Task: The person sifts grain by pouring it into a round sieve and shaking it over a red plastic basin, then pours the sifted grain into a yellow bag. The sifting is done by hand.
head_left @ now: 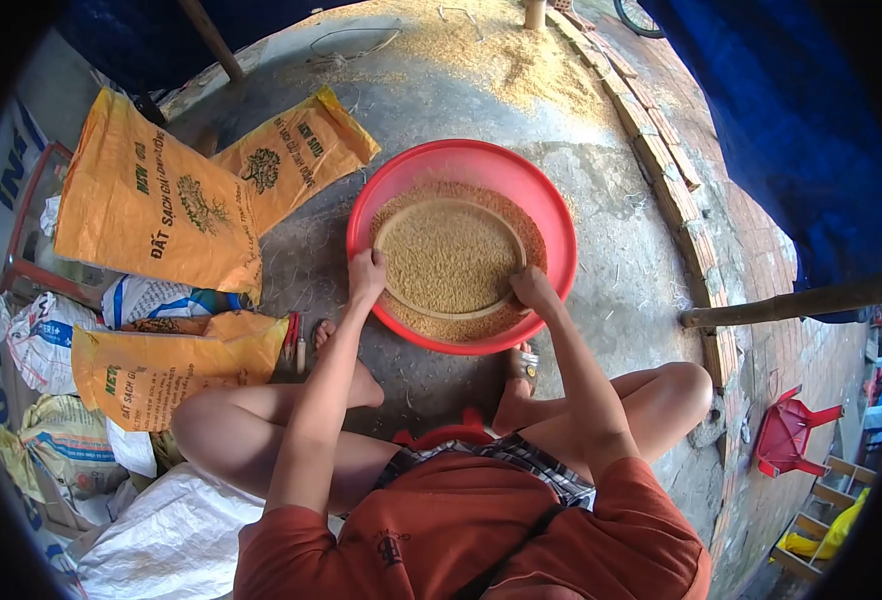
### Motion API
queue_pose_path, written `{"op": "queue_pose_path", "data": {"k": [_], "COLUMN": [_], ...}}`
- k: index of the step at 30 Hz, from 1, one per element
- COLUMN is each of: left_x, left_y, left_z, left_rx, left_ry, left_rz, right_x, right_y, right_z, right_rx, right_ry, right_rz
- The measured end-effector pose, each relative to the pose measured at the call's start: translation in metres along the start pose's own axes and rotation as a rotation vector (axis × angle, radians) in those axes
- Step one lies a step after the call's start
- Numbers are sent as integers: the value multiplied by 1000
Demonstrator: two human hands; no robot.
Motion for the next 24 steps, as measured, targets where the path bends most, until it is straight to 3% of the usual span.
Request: {"op": "queue_pose_path", "data": {"k": [1,4,5,7,8,10,12,13,14,15,20,22,24], "left_x": [-9,-11,0,20,27,35,36,23,30,24,0,17,37], "left_y": [5,5,2,-6,-14,-23,-21,-22,-13,-8,11,5,-10], "left_z": [-13,-28,-26,-23,-26,-15,11,6,33,32,2,20,44], "left_rx": [69,130,245,451,506,493,339,134,58,62,75,40,-15], "left_ry": [7,-6,115,324,403,426,255,121,38,43,9,86,112], "left_rz": [-61,-110,-134,-119,-206,-197,-58,45,85,55,25,120,175], "right_x": [-6,-2,-2,3,11,28,24,17,15,18,2,19,36], "right_y": [3,10,12,16,20,30,10,2,-1,7,-1,15,20], "right_z": [2,-15,-24,-52,-65,-89,-60,-39,-27,-31,-6,-38,-59], "right_rx": [-40,36,36,88,94,86,105,55,5,4,2,181,270], "right_ry": [61,106,107,-199,-197,-400,-355,-306,-253,-112,-52,110,67], "right_rz": [-90,-26,-24,12,11,103,68,69,73,44,131,328,391]}}
Point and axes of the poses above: each hand's wrist, its own y-axis away from the middle knuckle, its own x-axis out of the back of the hand, z = x × y, the point moved 4 cm from there along -y, towards the middle knuckle
